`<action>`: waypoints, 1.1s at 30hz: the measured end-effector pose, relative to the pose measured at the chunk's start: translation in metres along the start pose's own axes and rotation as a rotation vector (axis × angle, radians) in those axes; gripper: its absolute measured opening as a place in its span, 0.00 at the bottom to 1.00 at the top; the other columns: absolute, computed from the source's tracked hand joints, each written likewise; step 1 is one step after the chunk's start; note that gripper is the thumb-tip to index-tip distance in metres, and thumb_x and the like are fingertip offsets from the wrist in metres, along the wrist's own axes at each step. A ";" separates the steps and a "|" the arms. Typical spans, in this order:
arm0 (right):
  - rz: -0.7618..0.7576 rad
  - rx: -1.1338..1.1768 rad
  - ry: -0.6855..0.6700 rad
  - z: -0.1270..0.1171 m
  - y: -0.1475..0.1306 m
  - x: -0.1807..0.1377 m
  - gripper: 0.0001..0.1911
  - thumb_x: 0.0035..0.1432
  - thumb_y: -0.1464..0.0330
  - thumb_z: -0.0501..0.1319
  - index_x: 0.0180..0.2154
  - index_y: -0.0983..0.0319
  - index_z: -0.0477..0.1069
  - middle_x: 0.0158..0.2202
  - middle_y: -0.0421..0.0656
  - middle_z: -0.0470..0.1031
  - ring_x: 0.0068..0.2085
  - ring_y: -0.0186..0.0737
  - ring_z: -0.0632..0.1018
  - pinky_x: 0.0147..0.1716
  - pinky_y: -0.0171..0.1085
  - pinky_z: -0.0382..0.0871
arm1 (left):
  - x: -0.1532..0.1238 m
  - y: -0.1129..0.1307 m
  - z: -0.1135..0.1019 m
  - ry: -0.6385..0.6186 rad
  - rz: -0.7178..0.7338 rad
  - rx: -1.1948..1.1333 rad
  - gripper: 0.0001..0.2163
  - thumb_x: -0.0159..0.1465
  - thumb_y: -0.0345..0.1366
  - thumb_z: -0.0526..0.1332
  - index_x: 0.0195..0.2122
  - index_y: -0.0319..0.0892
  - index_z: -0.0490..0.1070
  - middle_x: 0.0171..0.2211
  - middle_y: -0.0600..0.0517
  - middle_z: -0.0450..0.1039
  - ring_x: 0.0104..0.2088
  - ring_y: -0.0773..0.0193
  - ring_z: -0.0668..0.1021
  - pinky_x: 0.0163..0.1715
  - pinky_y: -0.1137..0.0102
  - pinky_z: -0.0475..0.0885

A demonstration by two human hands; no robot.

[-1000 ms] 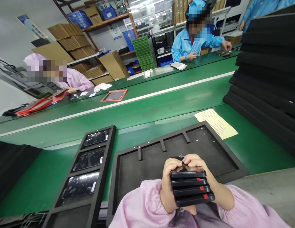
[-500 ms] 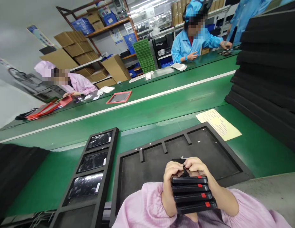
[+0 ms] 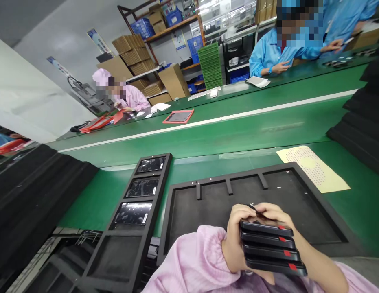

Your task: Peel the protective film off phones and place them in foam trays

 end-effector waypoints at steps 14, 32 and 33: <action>-0.117 -0.602 0.093 0.004 -0.037 0.021 0.09 0.61 0.73 0.45 0.41 0.65 0.60 0.28 0.47 0.72 0.26 0.43 0.76 0.21 0.37 0.71 | 0.035 -0.013 -0.012 0.169 -0.323 -0.354 0.33 0.44 0.63 0.62 0.46 0.47 0.66 0.31 0.52 0.69 0.28 0.63 0.72 0.28 0.68 0.70; -0.076 -0.870 0.122 0.003 -0.059 0.038 0.33 0.68 0.55 0.35 0.57 0.79 0.50 0.13 0.39 0.65 0.11 0.40 0.68 0.09 0.34 0.58 | 0.036 -0.038 0.015 0.357 -1.172 -0.739 0.33 0.41 0.67 0.58 0.28 0.38 0.70 0.21 0.53 0.68 0.21 0.65 0.68 0.22 0.70 0.61; -0.069 -0.869 0.120 0.002 -0.058 0.039 0.34 0.68 0.55 0.35 0.58 0.79 0.50 0.13 0.39 0.65 0.11 0.40 0.68 0.09 0.34 0.58 | 0.035 -0.041 0.016 0.344 -1.203 -0.739 0.33 0.41 0.67 0.57 0.28 0.37 0.71 0.20 0.53 0.68 0.20 0.66 0.68 0.21 0.70 0.60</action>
Point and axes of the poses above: each hand's wrist, its own x-axis towards the middle knuckle, its own z-axis out of the palm, y = z × x, the point moved 3 cm from there along x, towards the middle knuckle
